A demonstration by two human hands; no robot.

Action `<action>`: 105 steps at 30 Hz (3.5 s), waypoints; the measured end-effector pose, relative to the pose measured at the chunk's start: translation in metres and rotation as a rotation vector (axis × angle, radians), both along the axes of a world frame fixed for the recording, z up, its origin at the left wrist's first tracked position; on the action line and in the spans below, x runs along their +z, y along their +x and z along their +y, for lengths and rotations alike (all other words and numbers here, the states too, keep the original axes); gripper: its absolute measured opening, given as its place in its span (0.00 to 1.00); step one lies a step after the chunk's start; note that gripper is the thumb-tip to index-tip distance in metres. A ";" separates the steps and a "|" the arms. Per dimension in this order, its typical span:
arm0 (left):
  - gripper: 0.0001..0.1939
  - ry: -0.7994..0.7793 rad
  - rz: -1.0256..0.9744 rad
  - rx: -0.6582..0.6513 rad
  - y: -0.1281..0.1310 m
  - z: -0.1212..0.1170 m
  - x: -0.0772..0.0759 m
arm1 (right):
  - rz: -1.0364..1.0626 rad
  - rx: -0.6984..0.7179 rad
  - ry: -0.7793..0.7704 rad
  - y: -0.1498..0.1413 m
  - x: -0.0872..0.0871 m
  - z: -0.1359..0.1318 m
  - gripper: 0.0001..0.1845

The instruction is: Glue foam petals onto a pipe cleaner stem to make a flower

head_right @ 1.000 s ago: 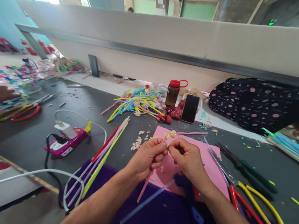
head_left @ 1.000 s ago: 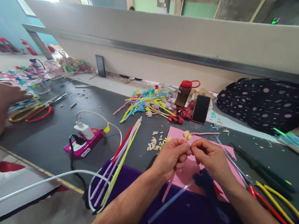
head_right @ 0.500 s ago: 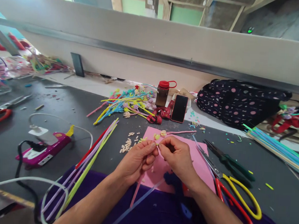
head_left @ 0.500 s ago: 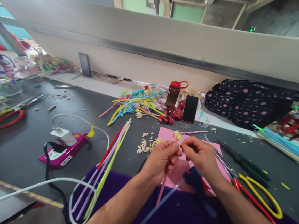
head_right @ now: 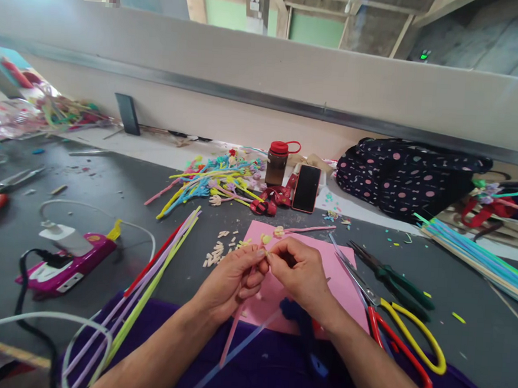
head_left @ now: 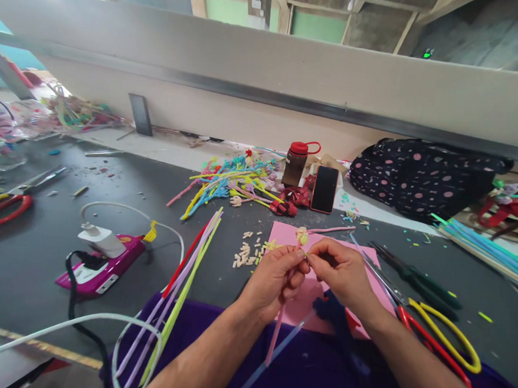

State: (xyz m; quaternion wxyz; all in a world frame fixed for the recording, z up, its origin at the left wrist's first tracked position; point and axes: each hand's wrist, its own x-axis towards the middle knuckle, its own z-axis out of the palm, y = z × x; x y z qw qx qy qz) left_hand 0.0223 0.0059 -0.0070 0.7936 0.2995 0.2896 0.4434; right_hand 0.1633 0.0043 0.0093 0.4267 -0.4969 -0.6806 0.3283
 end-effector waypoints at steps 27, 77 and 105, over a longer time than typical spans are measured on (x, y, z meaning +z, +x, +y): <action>0.09 -0.105 -0.063 -0.009 0.006 -0.003 -0.002 | 0.421 0.152 -0.358 0.003 -0.006 0.010 0.08; 0.10 -0.065 -0.083 -0.018 0.008 -0.004 -0.002 | 0.460 0.236 -0.397 0.007 -0.003 0.013 0.08; 0.10 -0.093 -0.097 -0.020 0.006 -0.004 0.003 | 0.421 0.172 -0.362 0.004 -0.001 0.008 0.10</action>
